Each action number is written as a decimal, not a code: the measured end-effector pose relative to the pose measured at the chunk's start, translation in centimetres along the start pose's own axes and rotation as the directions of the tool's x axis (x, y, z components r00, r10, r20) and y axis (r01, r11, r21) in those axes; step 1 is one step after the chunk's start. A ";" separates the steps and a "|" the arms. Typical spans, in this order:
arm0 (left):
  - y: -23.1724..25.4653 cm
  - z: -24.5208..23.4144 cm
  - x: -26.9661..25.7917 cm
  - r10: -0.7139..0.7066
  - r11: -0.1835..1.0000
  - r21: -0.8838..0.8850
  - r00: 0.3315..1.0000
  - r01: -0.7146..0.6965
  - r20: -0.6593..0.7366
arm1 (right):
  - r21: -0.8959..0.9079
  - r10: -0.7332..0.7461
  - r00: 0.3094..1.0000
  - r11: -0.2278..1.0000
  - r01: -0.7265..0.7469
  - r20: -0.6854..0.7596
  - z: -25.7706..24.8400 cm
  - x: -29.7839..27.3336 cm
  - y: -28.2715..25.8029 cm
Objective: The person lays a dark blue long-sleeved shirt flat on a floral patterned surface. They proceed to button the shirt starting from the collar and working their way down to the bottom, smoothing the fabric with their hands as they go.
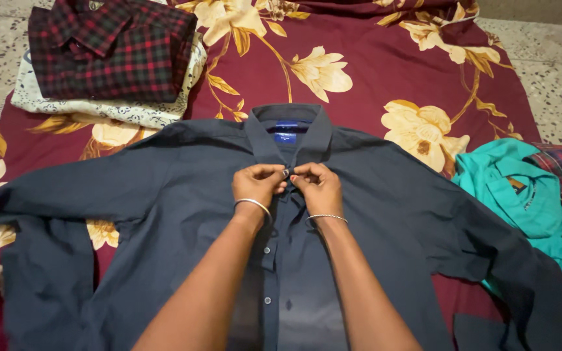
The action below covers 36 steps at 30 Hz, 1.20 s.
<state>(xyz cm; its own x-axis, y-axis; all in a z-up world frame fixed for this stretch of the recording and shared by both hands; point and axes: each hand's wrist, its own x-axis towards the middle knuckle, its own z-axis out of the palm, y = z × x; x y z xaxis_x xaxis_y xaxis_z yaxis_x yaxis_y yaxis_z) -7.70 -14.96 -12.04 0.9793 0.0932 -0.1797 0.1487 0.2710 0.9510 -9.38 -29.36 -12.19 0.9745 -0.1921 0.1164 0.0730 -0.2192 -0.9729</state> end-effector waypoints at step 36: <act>-0.1 -1.3 1.0 -0.184 0.982 0.061 0.975 0.177 0.123 | -0.116 0.084 0.993 0.989 -0.094 -0.085 1.5 0.0 -1.5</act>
